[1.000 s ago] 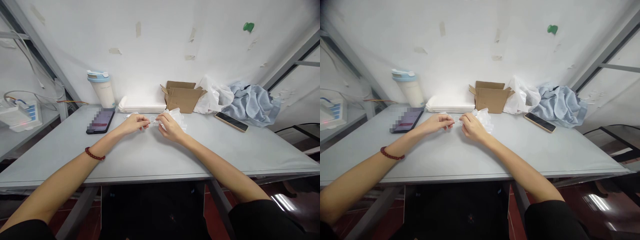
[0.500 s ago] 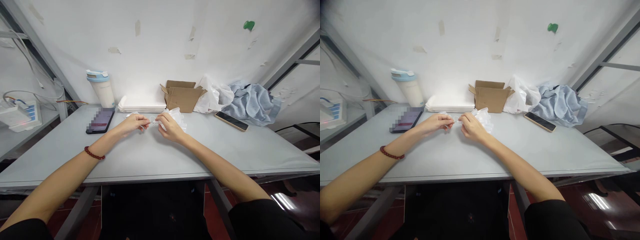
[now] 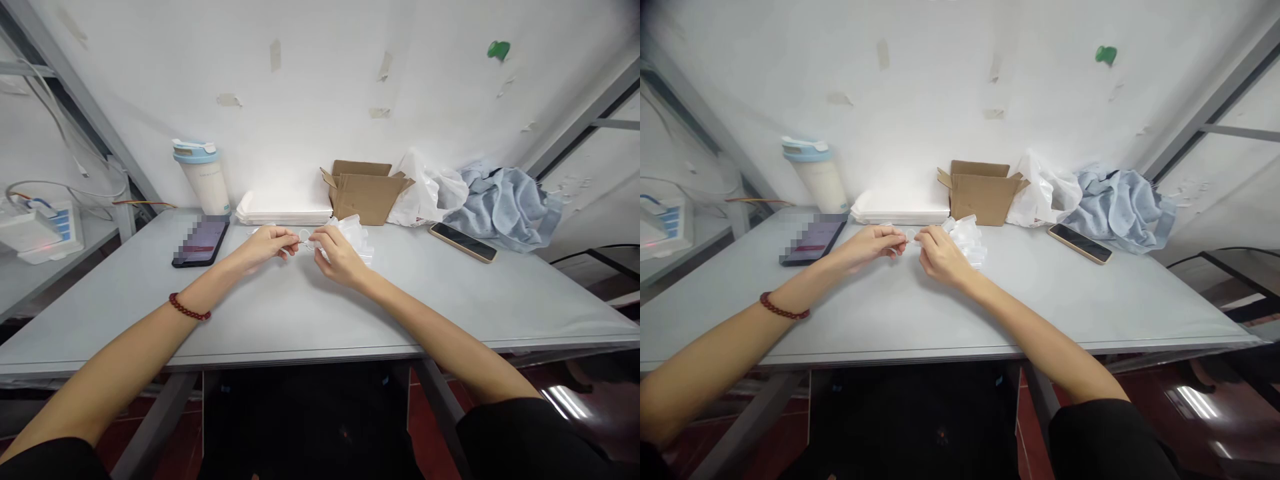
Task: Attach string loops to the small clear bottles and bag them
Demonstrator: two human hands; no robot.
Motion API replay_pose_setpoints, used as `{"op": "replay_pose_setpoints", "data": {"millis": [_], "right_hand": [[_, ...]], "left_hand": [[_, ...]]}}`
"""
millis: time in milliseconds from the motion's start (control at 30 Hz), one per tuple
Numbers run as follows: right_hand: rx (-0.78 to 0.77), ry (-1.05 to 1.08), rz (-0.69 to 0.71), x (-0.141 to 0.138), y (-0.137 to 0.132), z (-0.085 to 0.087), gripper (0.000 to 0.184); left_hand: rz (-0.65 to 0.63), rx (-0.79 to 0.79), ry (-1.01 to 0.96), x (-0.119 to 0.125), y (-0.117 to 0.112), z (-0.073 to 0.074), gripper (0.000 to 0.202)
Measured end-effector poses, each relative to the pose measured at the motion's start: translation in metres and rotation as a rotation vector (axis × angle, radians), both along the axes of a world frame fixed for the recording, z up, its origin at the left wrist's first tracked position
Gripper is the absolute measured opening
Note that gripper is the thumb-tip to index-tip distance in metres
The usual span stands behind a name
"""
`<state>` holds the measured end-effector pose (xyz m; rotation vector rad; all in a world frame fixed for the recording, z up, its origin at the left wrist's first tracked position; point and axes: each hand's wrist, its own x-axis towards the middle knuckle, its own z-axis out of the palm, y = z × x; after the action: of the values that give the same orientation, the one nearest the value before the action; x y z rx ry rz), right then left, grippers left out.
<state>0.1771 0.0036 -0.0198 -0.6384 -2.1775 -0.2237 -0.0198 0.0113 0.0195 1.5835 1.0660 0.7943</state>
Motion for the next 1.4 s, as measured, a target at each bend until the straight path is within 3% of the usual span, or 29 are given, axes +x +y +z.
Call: {"op": "replay_pose_setpoints", "data": {"millis": [600,1400], "right_hand": [[-0.069,0.033,-0.011,0.0031,0.0012,0.0009,0.029],[-0.034,0.031,0.031,0.0030,-0.0003,0.0012,0.027]], "left_hand": [[0.027,-0.038,-0.023,0.0007,0.0004,-0.0003,0.020],[-0.038,-0.003,0.014,-0.0006,-0.0001,-0.0002,0.018]]}}
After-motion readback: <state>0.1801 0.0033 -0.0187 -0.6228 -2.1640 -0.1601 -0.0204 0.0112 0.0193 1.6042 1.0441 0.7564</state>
